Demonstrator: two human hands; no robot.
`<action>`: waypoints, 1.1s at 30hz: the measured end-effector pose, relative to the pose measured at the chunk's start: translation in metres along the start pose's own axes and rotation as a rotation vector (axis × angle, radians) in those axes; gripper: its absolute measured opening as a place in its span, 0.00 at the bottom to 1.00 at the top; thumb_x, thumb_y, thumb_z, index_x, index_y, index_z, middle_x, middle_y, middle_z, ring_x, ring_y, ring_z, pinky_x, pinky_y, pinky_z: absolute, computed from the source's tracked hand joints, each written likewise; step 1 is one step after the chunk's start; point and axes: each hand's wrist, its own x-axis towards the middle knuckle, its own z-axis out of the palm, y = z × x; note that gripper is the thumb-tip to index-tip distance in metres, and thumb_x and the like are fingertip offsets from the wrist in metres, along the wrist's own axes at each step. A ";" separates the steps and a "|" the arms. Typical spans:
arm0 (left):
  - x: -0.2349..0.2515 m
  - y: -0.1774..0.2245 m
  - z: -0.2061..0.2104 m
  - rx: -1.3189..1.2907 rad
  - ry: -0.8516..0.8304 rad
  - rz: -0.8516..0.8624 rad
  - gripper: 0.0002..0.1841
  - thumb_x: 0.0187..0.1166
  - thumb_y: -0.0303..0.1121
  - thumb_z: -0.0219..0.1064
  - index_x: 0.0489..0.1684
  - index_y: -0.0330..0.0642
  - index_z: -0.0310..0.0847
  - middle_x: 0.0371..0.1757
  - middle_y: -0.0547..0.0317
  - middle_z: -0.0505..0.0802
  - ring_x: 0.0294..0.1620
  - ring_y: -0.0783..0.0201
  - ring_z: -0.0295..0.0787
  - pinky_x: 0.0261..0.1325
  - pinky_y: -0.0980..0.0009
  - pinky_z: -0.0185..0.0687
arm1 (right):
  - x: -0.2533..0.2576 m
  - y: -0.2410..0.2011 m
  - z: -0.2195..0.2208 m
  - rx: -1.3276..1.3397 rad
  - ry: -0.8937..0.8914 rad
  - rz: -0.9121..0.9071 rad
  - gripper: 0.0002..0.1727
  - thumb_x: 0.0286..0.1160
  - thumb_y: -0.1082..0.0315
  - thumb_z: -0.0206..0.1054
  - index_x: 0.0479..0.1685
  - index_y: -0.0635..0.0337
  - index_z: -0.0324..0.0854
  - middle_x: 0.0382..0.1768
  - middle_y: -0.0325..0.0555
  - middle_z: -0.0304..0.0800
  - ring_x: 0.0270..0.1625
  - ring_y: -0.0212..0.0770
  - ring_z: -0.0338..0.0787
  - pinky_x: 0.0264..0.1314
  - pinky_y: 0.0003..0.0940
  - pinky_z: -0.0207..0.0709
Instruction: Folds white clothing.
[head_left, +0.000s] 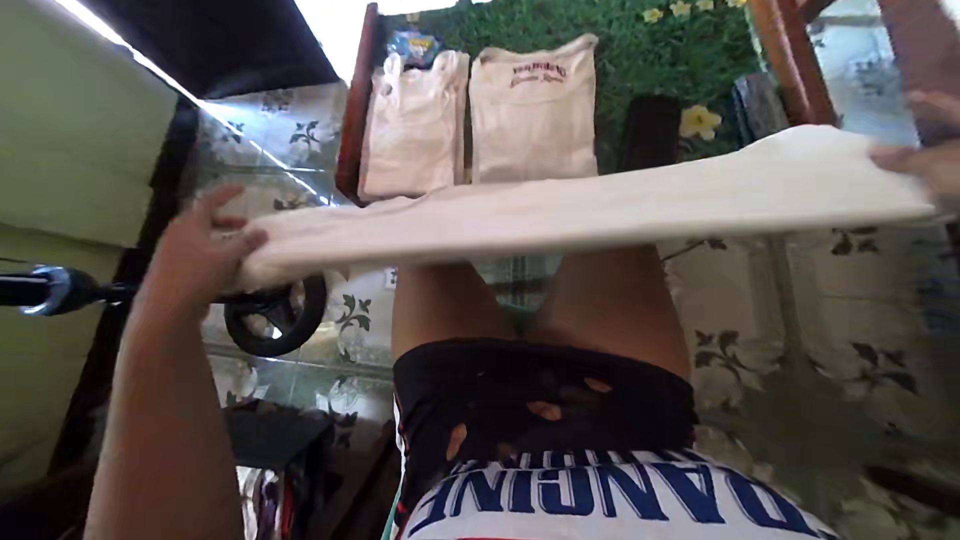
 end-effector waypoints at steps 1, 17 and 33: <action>-0.017 -0.021 0.024 0.013 -0.061 -0.010 0.31 0.82 0.33 0.69 0.86 0.47 0.65 0.68 0.31 0.84 0.62 0.33 0.84 0.61 0.30 0.76 | -0.038 -0.002 0.015 0.020 -0.005 0.095 0.35 0.86 0.71 0.61 0.92 0.57 0.54 0.78 0.77 0.69 0.75 0.72 0.75 0.76 0.68 0.65; -0.059 -0.112 0.111 -0.006 -0.139 -0.044 0.31 0.83 0.42 0.67 0.85 0.43 0.67 0.63 0.32 0.87 0.62 0.37 0.85 0.65 0.35 0.75 | -0.154 0.042 0.080 -0.036 0.062 0.428 0.30 0.93 0.57 0.54 0.92 0.52 0.59 0.72 0.76 0.77 0.67 0.76 0.81 0.71 0.73 0.67; -0.118 0.060 0.241 0.128 -0.013 0.680 0.31 0.83 0.51 0.64 0.85 0.54 0.72 0.92 0.33 0.58 0.92 0.33 0.49 0.84 0.29 0.48 | -0.205 -0.110 0.189 -0.122 -0.069 -0.341 0.37 0.84 0.49 0.57 0.88 0.61 0.63 0.86 0.65 0.64 0.88 0.69 0.62 0.83 0.73 0.54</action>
